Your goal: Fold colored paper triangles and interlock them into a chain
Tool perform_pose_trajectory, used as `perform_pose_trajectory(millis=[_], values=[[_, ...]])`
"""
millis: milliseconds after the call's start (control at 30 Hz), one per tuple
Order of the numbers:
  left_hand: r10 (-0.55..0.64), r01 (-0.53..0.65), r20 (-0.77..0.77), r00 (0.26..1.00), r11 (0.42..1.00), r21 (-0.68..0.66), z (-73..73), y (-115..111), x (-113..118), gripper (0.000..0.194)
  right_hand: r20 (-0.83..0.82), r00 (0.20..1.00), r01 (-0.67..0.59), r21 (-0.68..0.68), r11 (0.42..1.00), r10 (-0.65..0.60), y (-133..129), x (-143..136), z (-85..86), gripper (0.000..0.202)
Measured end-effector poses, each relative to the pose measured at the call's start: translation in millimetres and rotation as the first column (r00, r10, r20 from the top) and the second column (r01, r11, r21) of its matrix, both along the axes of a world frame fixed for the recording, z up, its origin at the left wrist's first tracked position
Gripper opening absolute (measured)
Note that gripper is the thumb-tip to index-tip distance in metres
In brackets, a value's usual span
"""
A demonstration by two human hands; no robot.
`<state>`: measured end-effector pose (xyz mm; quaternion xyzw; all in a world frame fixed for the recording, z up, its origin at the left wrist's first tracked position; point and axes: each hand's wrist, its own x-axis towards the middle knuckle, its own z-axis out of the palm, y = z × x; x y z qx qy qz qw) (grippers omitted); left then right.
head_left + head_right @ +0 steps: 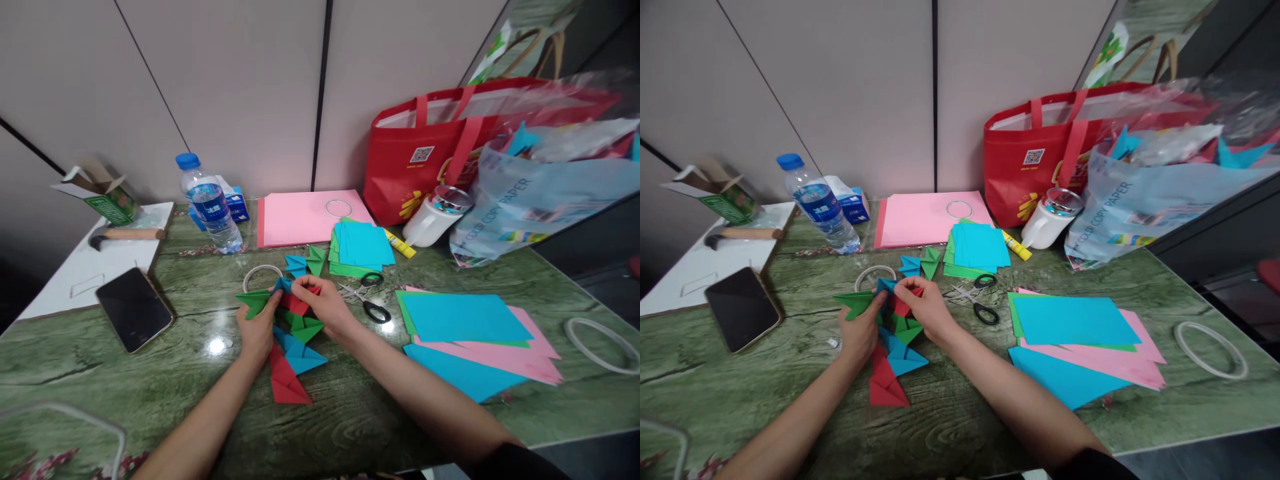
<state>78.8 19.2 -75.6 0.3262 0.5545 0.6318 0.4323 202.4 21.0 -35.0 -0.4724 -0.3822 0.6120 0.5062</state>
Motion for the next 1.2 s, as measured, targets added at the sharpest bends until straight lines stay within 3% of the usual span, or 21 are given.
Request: perform_pose_trajectory(millis=[500,767,867,1200], values=[[-0.028,0.028,-0.013,1.0,1.0,0.004,-1.1,0.2,-1.4,0.028,-0.033,0.991,0.133,0.005,0.991,-0.133,-1.2,-2.6,-7.2,0.031],[-0.009,0.007,-0.077,0.997,1.0,-0.018,-0.5,-1.2,-1.8,0.027,0.233,0.947,0.158,0.259,0.953,-0.22,-5.0,-1.9,-9.7,0.015],[-0.031,0.029,-0.081,0.996,0.999,-0.019,-1.7,-0.7,-2.3,0.028,0.248,0.941,0.147,0.317,0.937,-0.231,-6.5,-1.5,-7.4,0.009],[-0.044,0.043,-0.08,0.996,0.999,-0.02,14.9,-2.4,3.2,0.022,0.275,0.94,0.144,0.216,0.966,-0.202,-5.7,-3.0,-12.7,0.016]])
